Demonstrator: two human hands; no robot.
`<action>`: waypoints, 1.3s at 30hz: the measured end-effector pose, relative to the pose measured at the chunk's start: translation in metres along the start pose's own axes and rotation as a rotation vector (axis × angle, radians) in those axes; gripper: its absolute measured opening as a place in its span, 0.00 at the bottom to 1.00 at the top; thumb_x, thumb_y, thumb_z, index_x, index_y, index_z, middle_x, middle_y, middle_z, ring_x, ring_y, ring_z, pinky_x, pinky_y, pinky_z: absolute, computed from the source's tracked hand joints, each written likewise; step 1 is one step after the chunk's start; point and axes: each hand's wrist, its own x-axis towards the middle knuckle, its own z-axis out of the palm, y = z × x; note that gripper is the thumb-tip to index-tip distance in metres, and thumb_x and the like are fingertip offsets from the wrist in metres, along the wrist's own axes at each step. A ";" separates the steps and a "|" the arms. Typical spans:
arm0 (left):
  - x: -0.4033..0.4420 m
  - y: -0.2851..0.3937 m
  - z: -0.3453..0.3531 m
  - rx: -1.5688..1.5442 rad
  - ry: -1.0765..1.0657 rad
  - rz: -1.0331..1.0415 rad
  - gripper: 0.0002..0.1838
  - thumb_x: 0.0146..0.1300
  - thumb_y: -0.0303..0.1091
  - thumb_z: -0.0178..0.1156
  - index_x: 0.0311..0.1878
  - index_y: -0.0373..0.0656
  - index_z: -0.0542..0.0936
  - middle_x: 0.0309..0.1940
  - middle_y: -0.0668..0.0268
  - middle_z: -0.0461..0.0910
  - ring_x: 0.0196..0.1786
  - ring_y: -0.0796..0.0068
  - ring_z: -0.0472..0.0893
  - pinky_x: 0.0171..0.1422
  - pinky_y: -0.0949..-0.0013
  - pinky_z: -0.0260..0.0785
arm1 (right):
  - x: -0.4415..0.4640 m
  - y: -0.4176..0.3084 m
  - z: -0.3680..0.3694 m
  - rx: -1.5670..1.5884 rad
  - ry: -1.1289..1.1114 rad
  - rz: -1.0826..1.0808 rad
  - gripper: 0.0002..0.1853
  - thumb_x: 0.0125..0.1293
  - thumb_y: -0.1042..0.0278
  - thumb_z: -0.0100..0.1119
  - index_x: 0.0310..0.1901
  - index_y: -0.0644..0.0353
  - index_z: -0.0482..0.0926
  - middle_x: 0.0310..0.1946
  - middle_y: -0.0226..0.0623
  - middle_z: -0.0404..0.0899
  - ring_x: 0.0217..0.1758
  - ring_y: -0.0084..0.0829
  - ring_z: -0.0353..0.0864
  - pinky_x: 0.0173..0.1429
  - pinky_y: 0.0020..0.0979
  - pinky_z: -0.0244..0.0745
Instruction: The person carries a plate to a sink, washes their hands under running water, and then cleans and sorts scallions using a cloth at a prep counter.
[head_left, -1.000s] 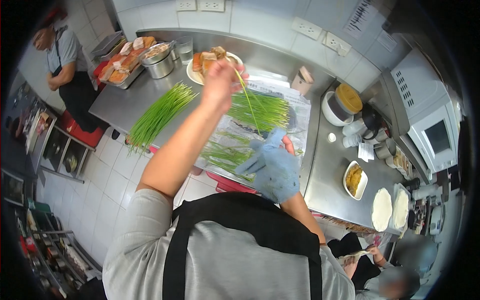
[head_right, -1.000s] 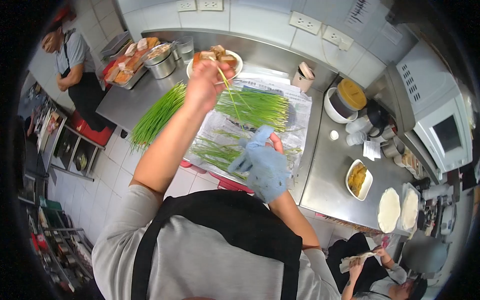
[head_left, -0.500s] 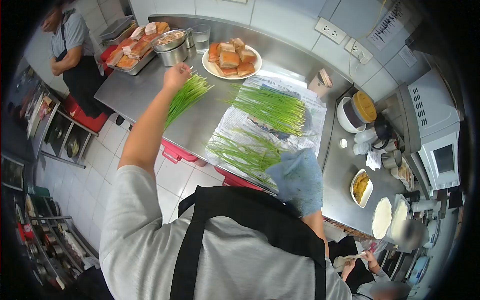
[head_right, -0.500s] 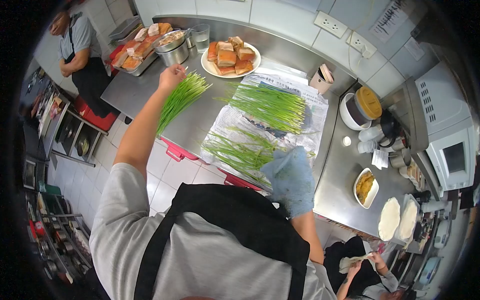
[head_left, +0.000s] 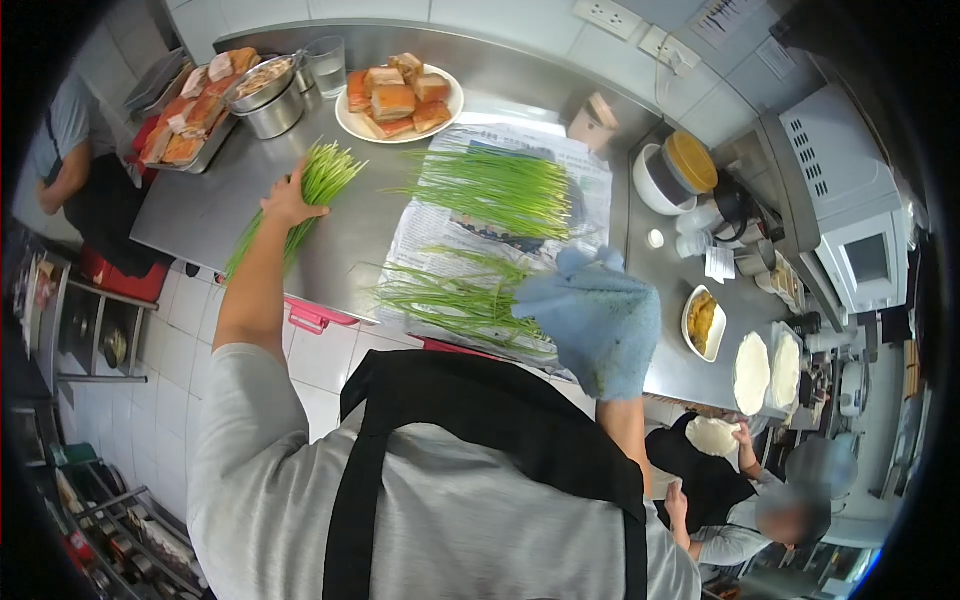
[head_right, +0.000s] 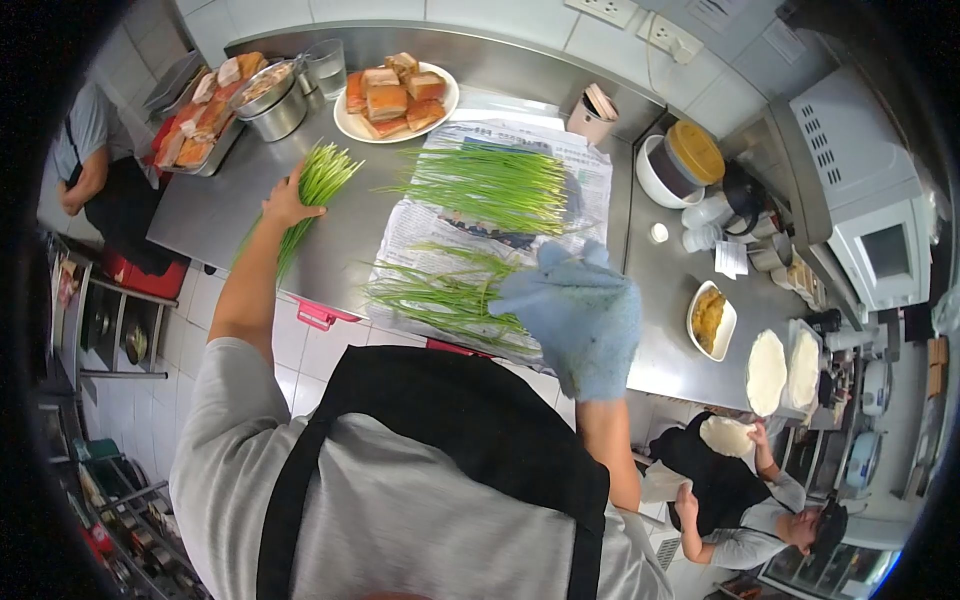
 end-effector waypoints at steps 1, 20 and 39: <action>-0.003 0.004 -0.007 0.025 -0.004 -0.011 0.67 0.29 0.58 0.75 0.72 0.73 0.41 0.71 0.53 0.48 0.72 0.47 0.48 0.66 0.32 0.44 | -0.004 0.005 0.000 0.259 0.059 0.144 0.09 0.48 0.72 0.57 0.33 0.60 0.77 0.33 0.38 0.79 0.39 0.37 0.78 0.51 0.32 0.71; -0.063 0.295 0.070 -0.269 0.142 1.092 0.05 0.56 0.33 0.60 0.34 0.44 0.78 0.30 0.66 0.79 0.39 0.62 0.78 0.43 0.62 0.70 | -0.020 0.019 -0.023 1.328 0.243 0.739 0.18 0.68 0.60 0.43 0.52 0.62 0.70 0.45 0.40 0.76 0.48 0.35 0.75 0.52 0.33 0.73; -0.037 0.316 0.064 -0.056 0.014 0.881 0.08 0.57 0.38 0.59 0.39 0.51 0.79 0.33 0.61 0.80 0.42 0.58 0.78 0.45 0.59 0.70 | -0.037 0.027 -0.046 0.484 0.087 0.424 0.19 0.55 0.72 0.63 0.48 0.66 0.72 0.38 0.38 0.78 0.42 0.28 0.79 0.46 0.30 0.76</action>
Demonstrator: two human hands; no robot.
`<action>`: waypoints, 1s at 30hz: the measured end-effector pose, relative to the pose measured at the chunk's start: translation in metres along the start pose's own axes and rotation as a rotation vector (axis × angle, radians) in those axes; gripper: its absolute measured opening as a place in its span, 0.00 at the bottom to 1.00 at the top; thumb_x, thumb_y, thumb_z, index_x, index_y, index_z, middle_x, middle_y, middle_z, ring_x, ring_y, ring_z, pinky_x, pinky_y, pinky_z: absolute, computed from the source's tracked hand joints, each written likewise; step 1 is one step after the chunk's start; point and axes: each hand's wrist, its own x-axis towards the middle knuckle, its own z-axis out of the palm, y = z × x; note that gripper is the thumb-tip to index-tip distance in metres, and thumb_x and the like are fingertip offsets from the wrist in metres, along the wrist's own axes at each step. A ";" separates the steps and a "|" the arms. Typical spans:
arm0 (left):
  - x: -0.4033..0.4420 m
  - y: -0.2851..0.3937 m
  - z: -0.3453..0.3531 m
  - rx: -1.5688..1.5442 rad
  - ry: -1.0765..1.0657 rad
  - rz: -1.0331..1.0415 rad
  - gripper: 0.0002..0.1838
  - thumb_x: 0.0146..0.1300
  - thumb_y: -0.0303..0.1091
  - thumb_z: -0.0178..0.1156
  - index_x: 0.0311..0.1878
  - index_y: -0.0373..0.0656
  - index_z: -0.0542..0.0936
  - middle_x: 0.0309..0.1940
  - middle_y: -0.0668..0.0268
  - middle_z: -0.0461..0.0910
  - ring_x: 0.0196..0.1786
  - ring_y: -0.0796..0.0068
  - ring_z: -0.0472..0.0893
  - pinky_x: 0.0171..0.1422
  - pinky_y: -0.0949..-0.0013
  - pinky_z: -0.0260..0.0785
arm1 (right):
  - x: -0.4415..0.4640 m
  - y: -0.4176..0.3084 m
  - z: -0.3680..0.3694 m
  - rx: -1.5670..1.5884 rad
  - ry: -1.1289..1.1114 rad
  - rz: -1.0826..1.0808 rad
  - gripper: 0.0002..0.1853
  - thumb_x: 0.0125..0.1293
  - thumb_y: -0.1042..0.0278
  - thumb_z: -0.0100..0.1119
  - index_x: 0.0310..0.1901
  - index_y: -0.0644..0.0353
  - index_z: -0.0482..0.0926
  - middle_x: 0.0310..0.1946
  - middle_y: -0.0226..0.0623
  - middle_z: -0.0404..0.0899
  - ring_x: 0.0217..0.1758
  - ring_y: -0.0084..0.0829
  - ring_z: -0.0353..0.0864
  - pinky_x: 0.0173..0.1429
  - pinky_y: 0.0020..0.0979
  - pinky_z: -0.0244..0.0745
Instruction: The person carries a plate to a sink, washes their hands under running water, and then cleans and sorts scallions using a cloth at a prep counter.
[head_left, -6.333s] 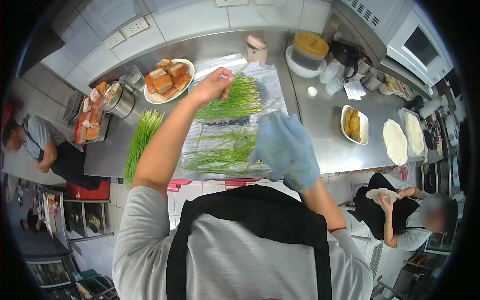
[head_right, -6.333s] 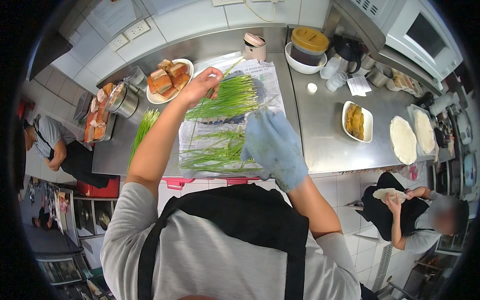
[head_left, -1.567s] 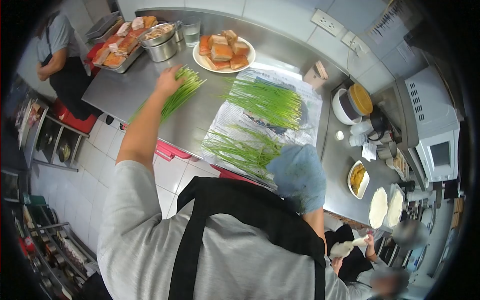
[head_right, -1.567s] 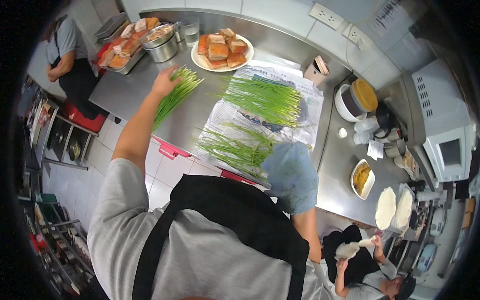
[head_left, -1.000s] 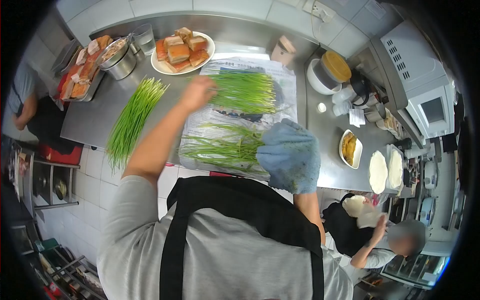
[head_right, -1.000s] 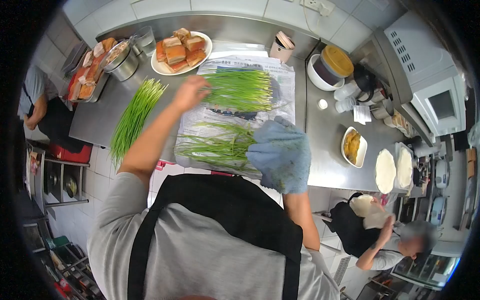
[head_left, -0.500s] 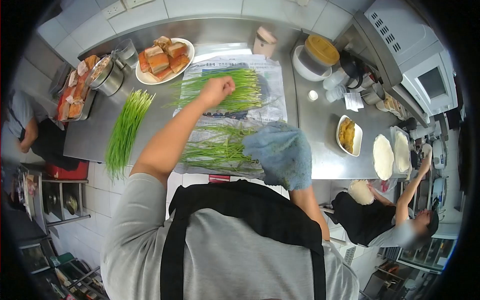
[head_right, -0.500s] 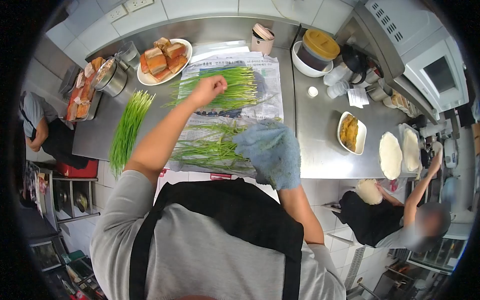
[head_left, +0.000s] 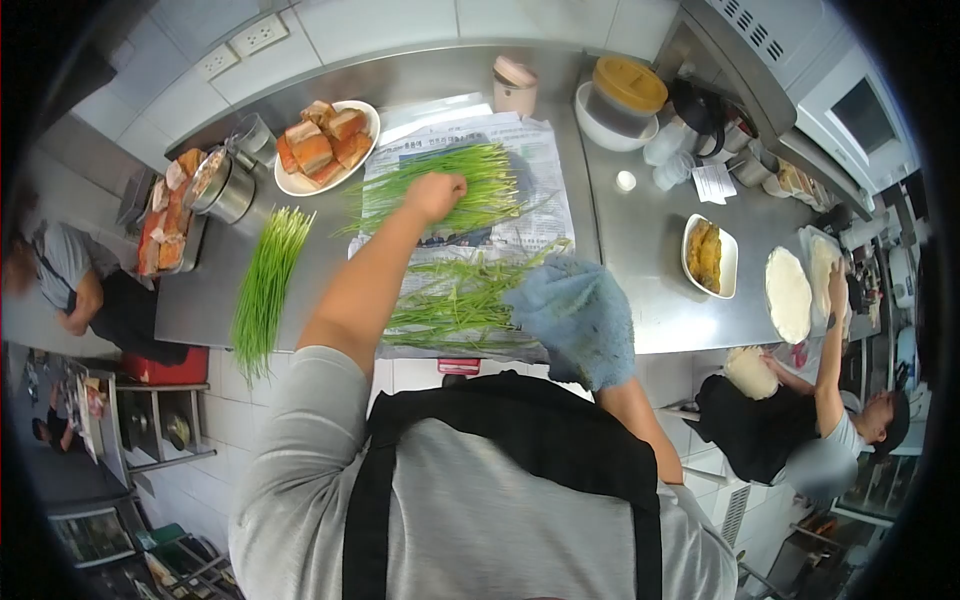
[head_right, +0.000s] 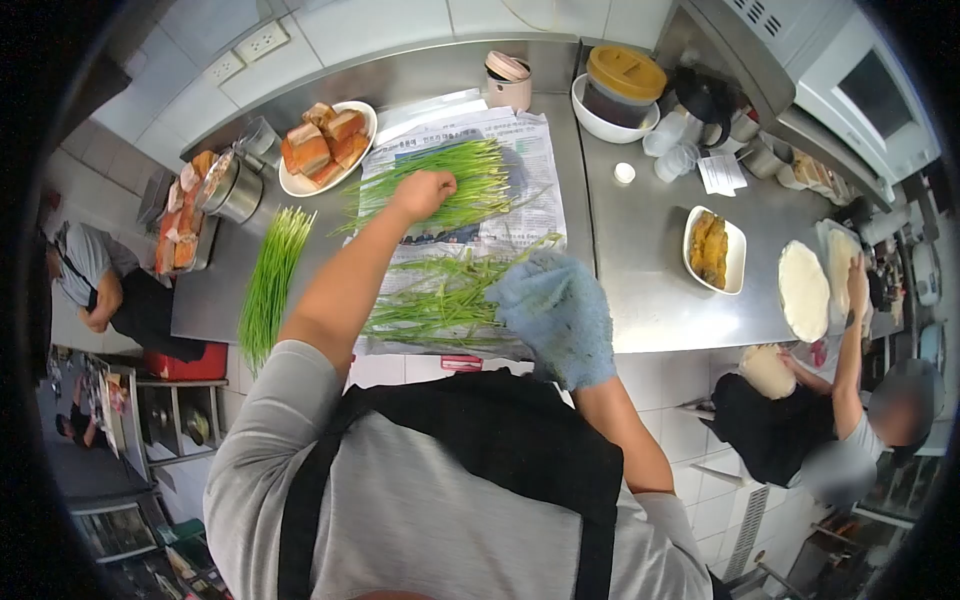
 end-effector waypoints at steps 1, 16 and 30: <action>0.002 -0.001 0.006 0.034 0.040 0.017 0.08 0.57 0.38 0.60 0.40 0.52 0.80 0.36 0.62 0.80 0.44 0.59 0.77 0.47 0.59 0.69 | -0.001 -0.010 -0.001 -0.027 -0.013 0.005 0.21 0.52 0.74 0.66 0.48 0.66 0.72 0.37 0.37 0.79 0.41 0.27 0.79 0.46 0.28 0.75; -0.003 0.013 -0.008 0.161 -0.067 0.018 0.12 0.53 0.45 0.62 0.30 0.47 0.76 0.35 0.63 0.77 0.42 0.62 0.73 0.52 0.56 0.60 | -0.006 0.017 -0.027 0.131 -0.057 0.093 0.21 0.54 0.74 0.65 0.49 0.64 0.71 0.41 0.34 0.78 0.43 0.27 0.79 0.47 0.28 0.76; 0.024 0.015 0.002 0.117 0.021 -0.088 0.04 0.58 0.37 0.58 0.34 0.52 0.79 0.32 0.66 0.78 0.46 0.62 0.75 0.53 0.53 0.61 | -0.003 0.031 -0.040 -0.197 -0.056 -0.098 0.19 0.48 0.67 0.69 0.42 0.63 0.77 0.37 0.44 0.80 0.42 0.37 0.80 0.46 0.30 0.74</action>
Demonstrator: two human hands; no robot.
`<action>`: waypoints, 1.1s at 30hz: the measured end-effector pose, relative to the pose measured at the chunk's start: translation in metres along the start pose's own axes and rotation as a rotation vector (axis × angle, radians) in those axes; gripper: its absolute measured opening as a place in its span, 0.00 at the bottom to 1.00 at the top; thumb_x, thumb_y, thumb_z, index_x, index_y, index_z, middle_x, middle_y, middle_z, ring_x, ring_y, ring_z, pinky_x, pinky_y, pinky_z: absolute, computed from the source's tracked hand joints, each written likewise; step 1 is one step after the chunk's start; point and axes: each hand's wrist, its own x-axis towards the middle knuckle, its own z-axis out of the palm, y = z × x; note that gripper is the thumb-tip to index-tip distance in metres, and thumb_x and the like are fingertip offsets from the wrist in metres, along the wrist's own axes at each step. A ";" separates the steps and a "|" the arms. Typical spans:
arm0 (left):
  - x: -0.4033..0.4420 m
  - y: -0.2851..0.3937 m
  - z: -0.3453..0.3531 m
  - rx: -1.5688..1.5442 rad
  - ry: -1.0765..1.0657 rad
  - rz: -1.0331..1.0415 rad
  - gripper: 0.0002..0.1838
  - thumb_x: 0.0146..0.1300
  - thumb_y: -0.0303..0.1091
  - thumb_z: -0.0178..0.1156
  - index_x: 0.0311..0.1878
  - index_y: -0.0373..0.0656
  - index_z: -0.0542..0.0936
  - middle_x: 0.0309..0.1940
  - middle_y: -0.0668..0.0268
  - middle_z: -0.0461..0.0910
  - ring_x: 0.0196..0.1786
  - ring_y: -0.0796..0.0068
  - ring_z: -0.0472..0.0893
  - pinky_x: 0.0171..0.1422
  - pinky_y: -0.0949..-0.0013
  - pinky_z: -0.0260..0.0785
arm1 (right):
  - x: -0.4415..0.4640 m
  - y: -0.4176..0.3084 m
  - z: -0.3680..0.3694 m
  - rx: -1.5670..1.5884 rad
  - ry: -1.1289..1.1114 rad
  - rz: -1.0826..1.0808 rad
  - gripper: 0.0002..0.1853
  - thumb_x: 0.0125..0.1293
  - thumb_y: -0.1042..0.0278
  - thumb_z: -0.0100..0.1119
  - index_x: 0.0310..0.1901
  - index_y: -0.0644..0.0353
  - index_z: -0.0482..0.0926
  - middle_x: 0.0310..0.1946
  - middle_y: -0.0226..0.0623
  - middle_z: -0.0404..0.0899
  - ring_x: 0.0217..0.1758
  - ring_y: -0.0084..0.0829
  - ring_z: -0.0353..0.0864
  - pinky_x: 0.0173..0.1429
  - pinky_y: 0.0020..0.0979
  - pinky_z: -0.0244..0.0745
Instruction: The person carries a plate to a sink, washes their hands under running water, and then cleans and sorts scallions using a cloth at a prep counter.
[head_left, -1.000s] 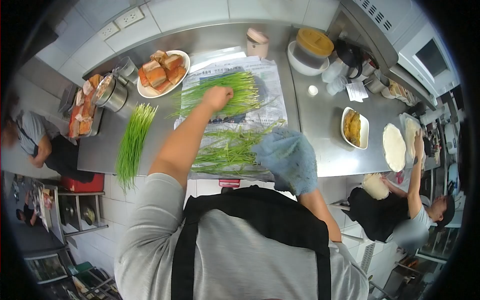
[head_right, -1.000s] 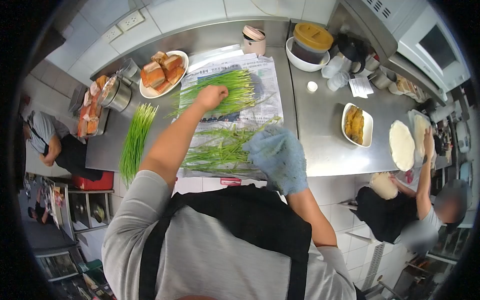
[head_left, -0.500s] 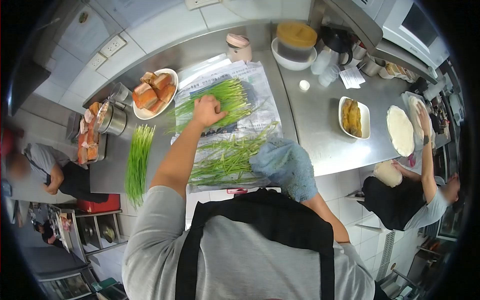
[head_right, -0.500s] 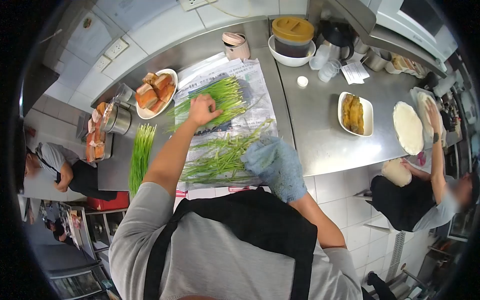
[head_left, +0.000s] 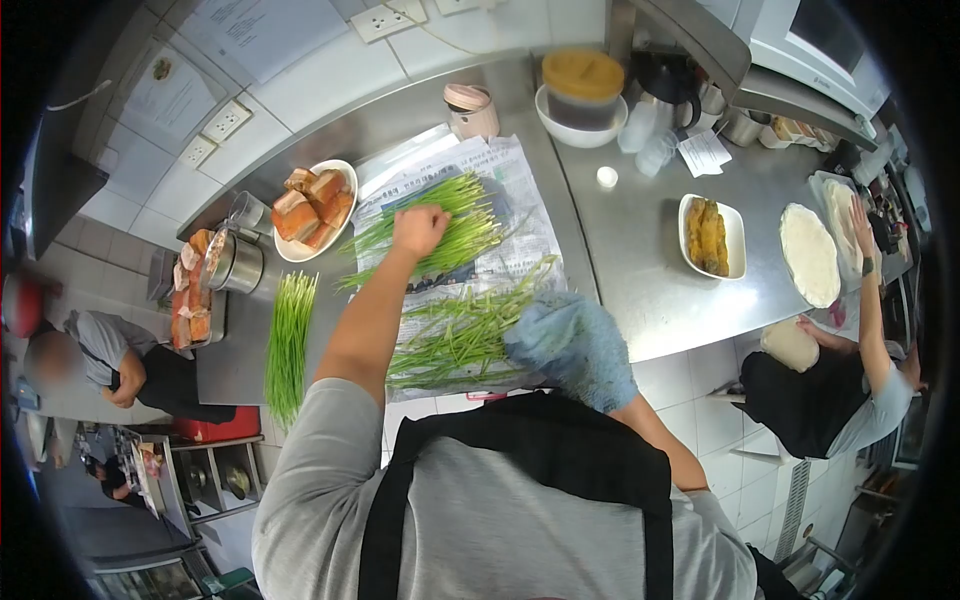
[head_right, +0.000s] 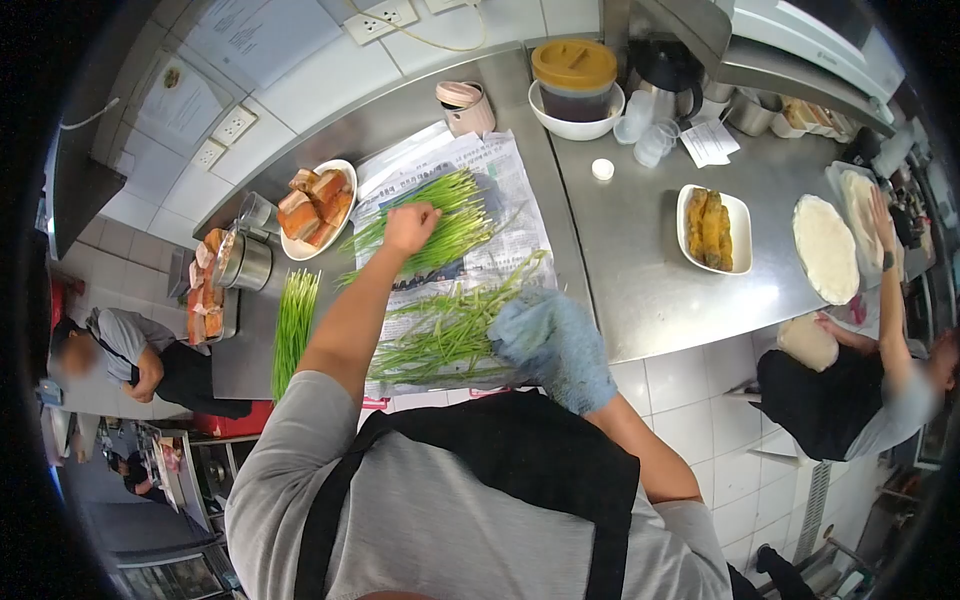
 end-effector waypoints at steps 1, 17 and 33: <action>0.003 -0.007 0.006 -0.072 0.038 -0.037 0.04 0.57 0.37 0.59 0.34 0.52 0.79 0.30 0.67 0.78 0.44 0.61 0.76 0.53 0.53 0.62 | -0.001 0.001 -0.001 -0.018 0.001 -0.041 0.20 0.47 0.68 0.69 0.42 0.63 0.76 0.37 0.44 0.80 0.42 0.37 0.80 0.46 0.31 0.74; 0.016 -0.008 0.014 -0.085 0.112 0.044 0.06 0.52 0.29 0.56 0.31 0.53 0.79 0.38 0.69 0.76 0.49 0.62 0.73 0.55 0.56 0.59 | 0.001 0.010 0.005 0.172 -0.019 0.062 0.24 0.48 0.74 0.67 0.49 0.63 0.73 0.38 0.39 0.79 0.42 0.34 0.78 0.49 0.30 0.73; 0.016 -0.006 0.018 -0.176 0.037 0.040 0.04 0.55 0.36 0.63 0.34 0.53 0.81 0.37 0.70 0.77 0.46 0.67 0.75 0.54 0.56 0.59 | -0.003 0.027 0.024 1.309 -0.025 0.498 0.17 0.70 0.64 0.45 0.56 0.62 0.67 0.44 0.33 0.75 0.46 0.25 0.76 0.52 0.27 0.73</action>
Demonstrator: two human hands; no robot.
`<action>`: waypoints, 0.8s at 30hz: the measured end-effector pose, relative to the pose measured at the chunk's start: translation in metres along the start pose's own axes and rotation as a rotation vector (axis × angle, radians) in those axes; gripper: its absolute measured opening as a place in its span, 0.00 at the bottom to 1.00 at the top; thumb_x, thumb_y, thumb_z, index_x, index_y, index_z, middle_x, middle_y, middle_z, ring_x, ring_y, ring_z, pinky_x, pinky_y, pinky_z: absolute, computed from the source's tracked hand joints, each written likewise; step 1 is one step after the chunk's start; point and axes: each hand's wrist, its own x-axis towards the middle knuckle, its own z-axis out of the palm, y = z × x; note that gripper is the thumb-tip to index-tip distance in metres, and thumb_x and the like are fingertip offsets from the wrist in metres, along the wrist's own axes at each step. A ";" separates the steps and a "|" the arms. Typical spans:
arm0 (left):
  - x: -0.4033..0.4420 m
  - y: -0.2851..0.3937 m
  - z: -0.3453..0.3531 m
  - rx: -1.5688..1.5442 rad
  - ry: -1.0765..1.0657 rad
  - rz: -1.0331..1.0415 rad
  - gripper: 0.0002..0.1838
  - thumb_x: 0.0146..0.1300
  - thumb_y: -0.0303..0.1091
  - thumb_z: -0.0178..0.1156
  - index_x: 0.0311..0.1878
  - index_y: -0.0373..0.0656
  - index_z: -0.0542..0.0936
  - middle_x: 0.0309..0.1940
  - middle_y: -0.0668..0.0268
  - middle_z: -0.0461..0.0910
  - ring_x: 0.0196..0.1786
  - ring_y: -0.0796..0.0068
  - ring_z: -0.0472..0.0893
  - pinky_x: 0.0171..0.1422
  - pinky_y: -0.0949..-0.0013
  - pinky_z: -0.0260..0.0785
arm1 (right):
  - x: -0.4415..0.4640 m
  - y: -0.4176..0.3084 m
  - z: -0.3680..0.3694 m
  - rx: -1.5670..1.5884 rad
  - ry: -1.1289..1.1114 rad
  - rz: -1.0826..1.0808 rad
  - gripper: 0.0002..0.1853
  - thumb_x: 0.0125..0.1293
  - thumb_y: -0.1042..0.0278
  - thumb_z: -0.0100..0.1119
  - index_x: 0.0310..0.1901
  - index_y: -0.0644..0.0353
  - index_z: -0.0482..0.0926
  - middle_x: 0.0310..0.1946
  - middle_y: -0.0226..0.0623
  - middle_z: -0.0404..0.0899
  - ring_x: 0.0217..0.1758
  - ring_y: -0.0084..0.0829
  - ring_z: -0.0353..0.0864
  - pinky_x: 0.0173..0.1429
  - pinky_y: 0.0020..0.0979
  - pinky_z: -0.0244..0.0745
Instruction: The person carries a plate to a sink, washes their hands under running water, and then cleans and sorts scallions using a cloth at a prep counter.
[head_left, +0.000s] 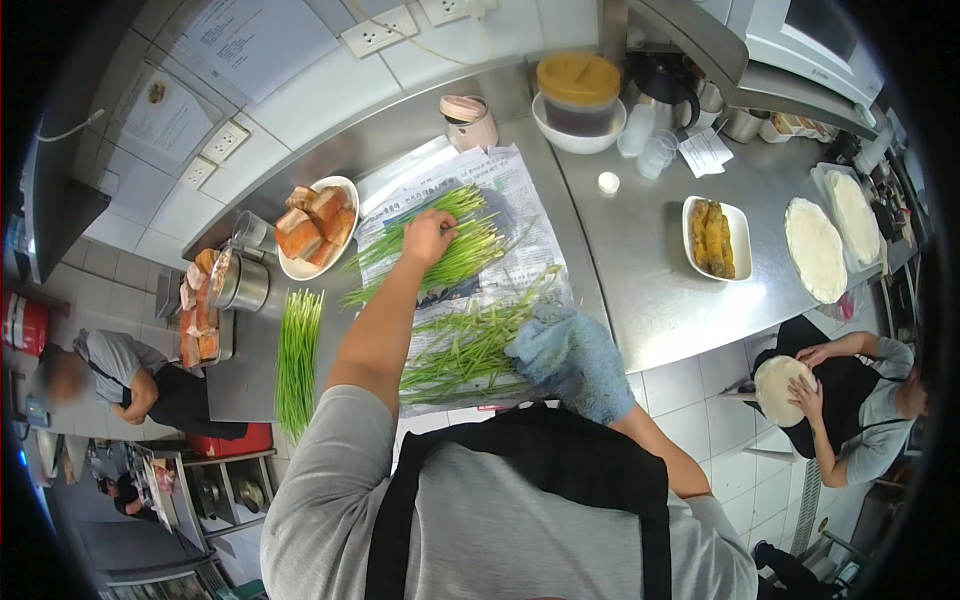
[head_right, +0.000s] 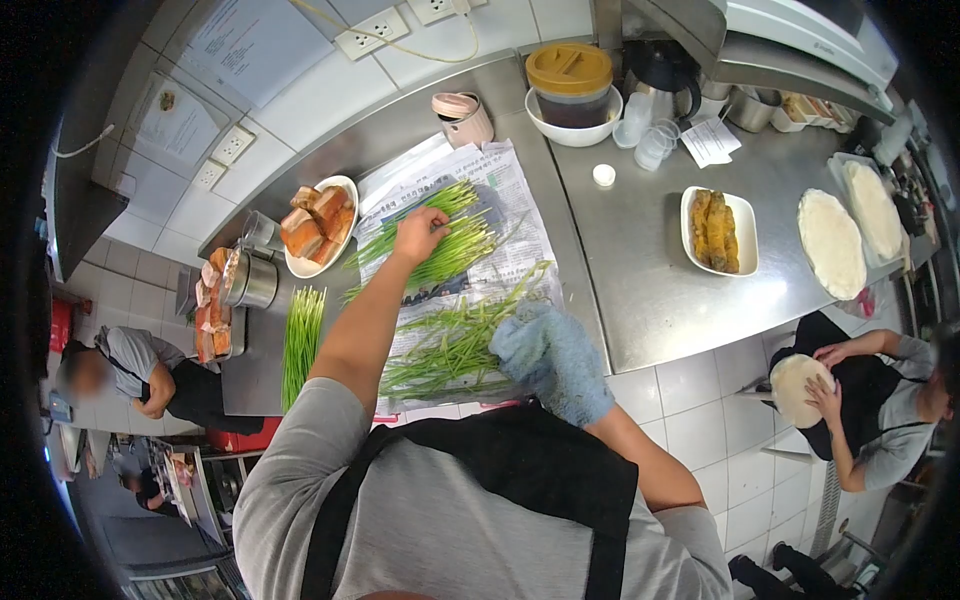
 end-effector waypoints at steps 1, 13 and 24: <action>0.001 -0.002 -0.001 -0.016 -0.023 -0.008 0.04 0.54 0.35 0.63 0.34 0.53 0.81 0.37 0.70 0.77 0.45 0.68 0.75 0.54 0.55 0.59 | 0.000 0.001 0.001 -0.040 -0.003 -0.016 0.16 0.70 0.65 0.45 0.56 0.62 0.67 0.44 0.33 0.75 0.47 0.25 0.76 0.52 0.26 0.73; 0.003 -0.020 -0.005 -0.107 -0.002 0.022 0.07 0.54 0.35 0.64 0.36 0.50 0.77 0.31 0.67 0.81 0.35 0.67 0.80 0.41 0.64 0.69 | -0.004 0.011 0.024 -0.116 0.057 -0.059 0.13 0.68 0.60 0.49 0.48 0.60 0.71 0.37 0.31 0.74 0.39 0.25 0.76 0.46 0.26 0.73; -0.047 0.034 -0.142 -1.000 0.059 0.016 0.06 0.66 0.27 0.51 0.43 0.39 0.75 0.30 0.69 0.79 0.32 0.83 0.75 0.38 0.79 0.68 | 0.014 0.012 0.071 -0.781 0.063 -0.349 0.14 0.70 0.59 0.47 0.47 0.62 0.71 0.34 0.30 0.72 0.35 0.23 0.71 0.40 0.25 0.68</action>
